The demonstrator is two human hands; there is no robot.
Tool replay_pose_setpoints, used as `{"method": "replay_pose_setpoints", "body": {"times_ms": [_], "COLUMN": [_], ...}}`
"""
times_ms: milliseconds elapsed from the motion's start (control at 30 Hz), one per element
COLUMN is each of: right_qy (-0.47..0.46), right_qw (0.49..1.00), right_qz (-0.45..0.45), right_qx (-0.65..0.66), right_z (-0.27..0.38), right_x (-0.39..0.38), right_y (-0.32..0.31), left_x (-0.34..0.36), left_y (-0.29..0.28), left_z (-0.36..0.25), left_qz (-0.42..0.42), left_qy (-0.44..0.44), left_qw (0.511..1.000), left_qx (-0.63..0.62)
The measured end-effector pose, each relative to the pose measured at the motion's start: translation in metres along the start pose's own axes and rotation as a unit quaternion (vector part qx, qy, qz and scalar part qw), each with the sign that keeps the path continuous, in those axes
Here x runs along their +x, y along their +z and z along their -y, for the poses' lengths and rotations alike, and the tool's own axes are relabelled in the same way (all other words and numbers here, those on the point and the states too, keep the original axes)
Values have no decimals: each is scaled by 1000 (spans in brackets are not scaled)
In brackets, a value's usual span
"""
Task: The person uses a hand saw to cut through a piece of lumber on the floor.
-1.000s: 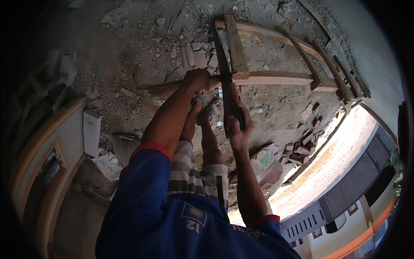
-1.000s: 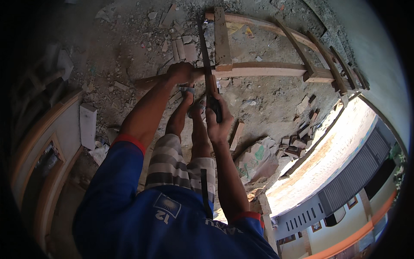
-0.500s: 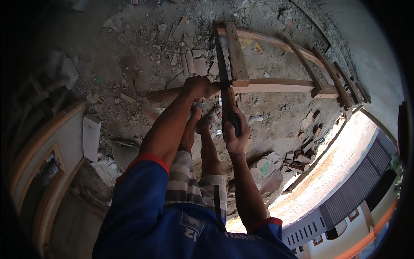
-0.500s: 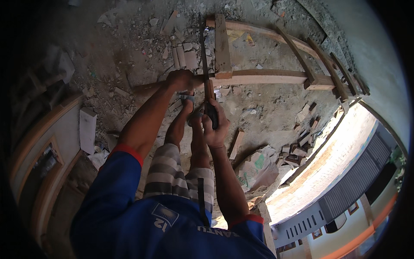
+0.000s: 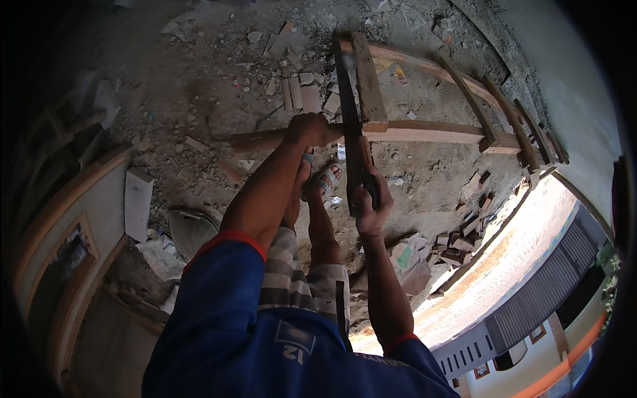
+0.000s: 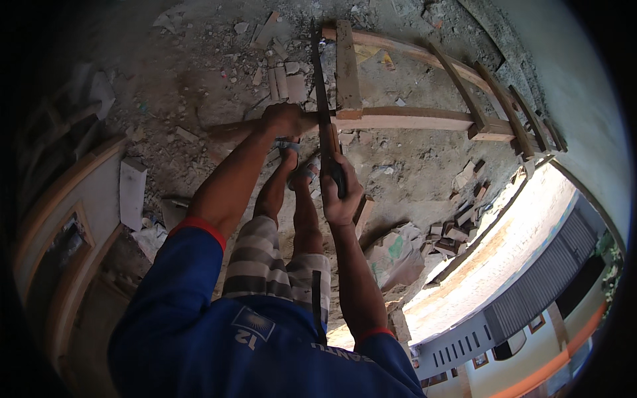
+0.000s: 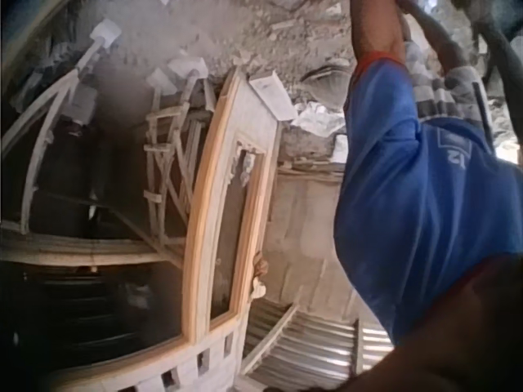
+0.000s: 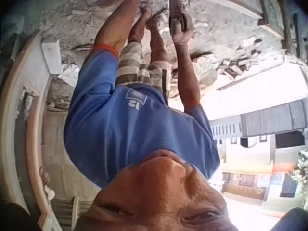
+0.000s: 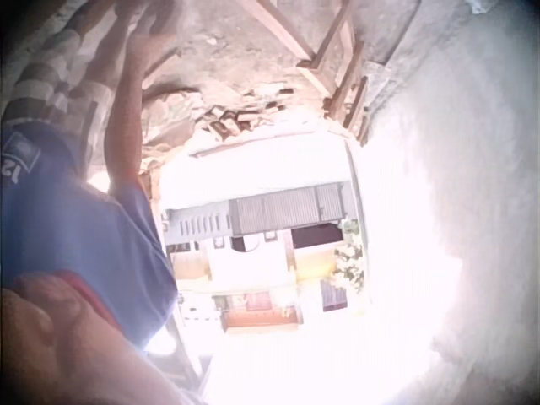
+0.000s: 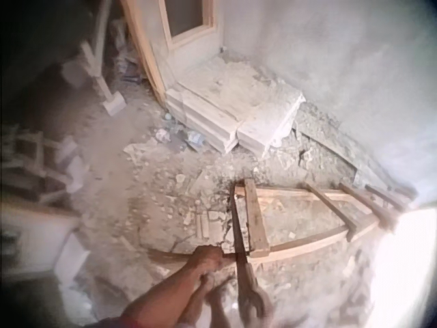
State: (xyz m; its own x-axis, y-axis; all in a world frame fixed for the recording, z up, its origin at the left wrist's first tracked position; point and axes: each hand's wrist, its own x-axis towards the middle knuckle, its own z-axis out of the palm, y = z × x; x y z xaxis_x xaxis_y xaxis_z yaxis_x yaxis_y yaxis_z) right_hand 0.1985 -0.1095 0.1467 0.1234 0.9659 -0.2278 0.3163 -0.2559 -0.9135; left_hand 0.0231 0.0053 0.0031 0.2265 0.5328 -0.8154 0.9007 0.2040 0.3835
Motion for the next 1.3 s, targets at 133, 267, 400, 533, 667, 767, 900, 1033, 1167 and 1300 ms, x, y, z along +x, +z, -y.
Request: {"method": "replay_pose_setpoints", "body": {"times_ms": [133,267,400,533,667,767,900,1033,1167,1300], "right_qy": [53,79,-14,140,239,202,176,149,286,140], "right_qw": [999,993,998,988,965,928,978,989,954,966], "right_qz": [9,59,28,63,98,82,76,2,91,108], "right_qx": [-3,62,56,24,-46,-303,-80,-1,-23,-187], "right_z": [8,7,-13,32,133,163,63,1,75,154], "right_x": [48,53,51,14,-88,-133,-30,81,-8,-128], "right_y": [42,32,29,14,-68,-98,-24,33,-18,-102], "left_x": [-5,-1,-1,-3,-12,-10,-8,5,-1,-5], "left_y": [7,1,-4,4,-9,-10,3,3,-18,-14], "left_z": [22,36,9,15,21,9,21,-7,26,17], "left_qz": [-15,-46,-37,-29,-6,8,-27,-42,-36,-4], "left_qy": [41,58,78,59,43,30,32,86,59,36], "left_qw": [999,995,994,996,998,998,998,994,995,998], "left_qx": [30,71,70,65,53,54,50,53,69,48]}}
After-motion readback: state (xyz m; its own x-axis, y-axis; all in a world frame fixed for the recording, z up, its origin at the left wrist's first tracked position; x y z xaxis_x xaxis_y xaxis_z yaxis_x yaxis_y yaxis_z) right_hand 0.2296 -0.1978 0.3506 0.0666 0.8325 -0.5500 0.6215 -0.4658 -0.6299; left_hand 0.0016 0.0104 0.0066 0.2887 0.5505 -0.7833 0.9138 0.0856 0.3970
